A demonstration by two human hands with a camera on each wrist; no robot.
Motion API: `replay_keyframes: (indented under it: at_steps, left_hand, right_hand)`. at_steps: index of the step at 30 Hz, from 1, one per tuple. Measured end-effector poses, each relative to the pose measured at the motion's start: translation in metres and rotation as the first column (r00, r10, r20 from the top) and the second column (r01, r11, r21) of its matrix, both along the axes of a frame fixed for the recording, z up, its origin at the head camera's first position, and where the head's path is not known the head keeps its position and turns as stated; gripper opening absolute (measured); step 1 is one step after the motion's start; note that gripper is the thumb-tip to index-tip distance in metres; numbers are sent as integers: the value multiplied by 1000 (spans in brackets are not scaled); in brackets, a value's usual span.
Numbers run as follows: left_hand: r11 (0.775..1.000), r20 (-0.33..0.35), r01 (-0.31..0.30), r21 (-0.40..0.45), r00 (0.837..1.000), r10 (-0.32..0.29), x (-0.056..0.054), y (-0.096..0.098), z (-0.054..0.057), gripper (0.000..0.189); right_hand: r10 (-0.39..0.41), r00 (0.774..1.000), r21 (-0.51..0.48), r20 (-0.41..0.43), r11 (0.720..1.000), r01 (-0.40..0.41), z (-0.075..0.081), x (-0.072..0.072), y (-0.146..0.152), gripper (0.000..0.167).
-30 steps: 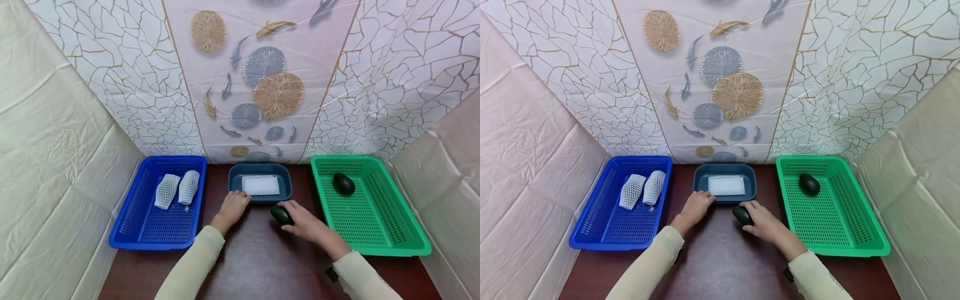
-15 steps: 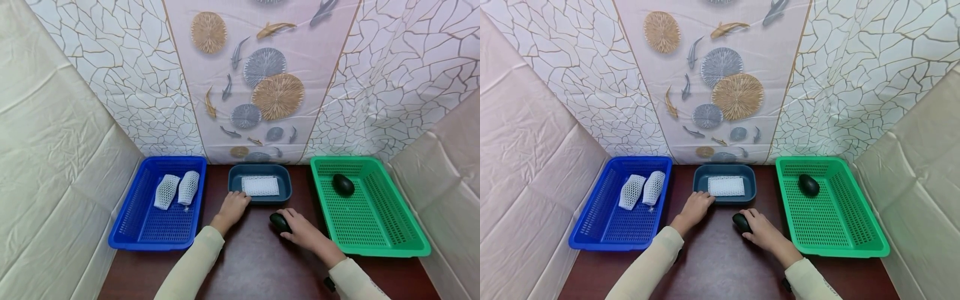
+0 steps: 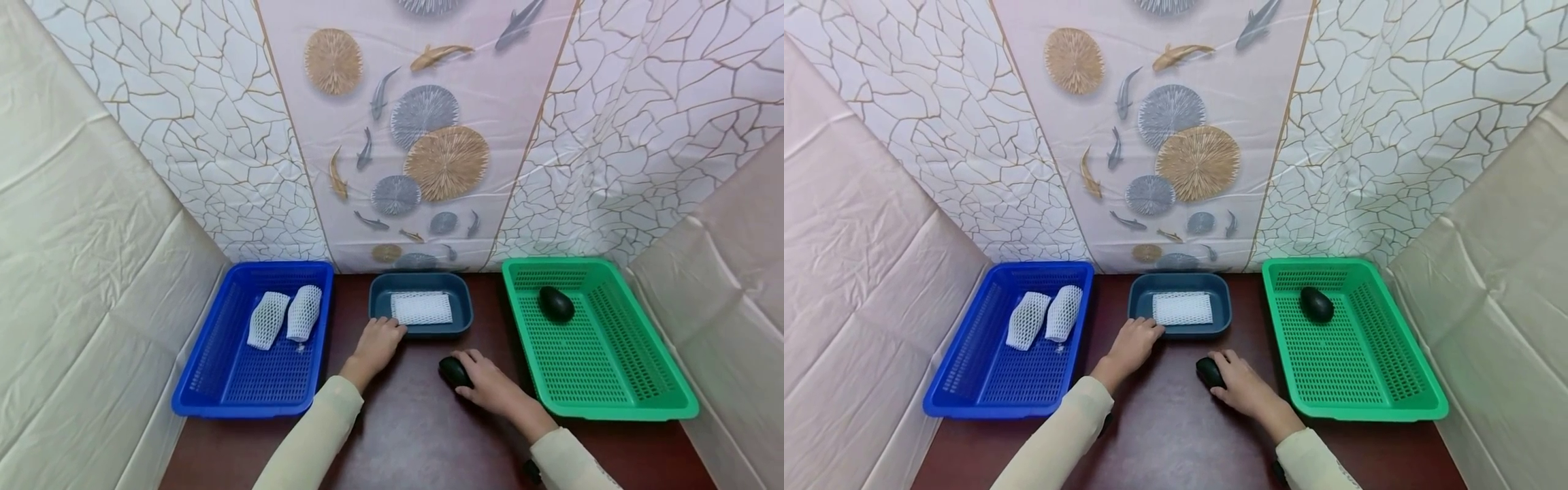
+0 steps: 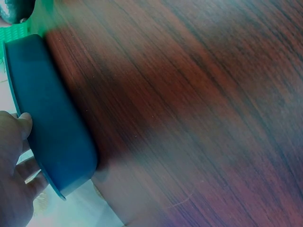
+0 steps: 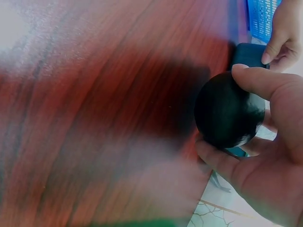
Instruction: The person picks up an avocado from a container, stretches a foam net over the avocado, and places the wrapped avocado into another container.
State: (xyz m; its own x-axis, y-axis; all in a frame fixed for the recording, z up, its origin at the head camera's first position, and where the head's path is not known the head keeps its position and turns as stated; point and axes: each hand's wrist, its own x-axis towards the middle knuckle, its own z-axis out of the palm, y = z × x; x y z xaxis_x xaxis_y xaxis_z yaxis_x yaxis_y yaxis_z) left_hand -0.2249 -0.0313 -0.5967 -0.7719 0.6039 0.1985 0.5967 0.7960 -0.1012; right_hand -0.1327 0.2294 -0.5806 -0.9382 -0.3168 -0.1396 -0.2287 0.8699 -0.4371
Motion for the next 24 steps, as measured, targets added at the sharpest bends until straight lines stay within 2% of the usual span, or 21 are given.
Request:
replay_keyframes:
  at_steps: [6,18,24]
  left_hand:
    - [1000,1,-3,-14,1000,3,2,1,3,21]
    - [1000,10,-9,-18,1000,9,3,0,0,22]
    - [1000,-7,-6,-1,1000,6,2,0,1,21]
  right_hand:
    - [-15,999,2,36,1000,15,-2,4,0,67]
    - [-29,998,16,59,999,28,-6,5,-2,72]
    - [-38,997,7,66,999,38,-7,4,-1,74]
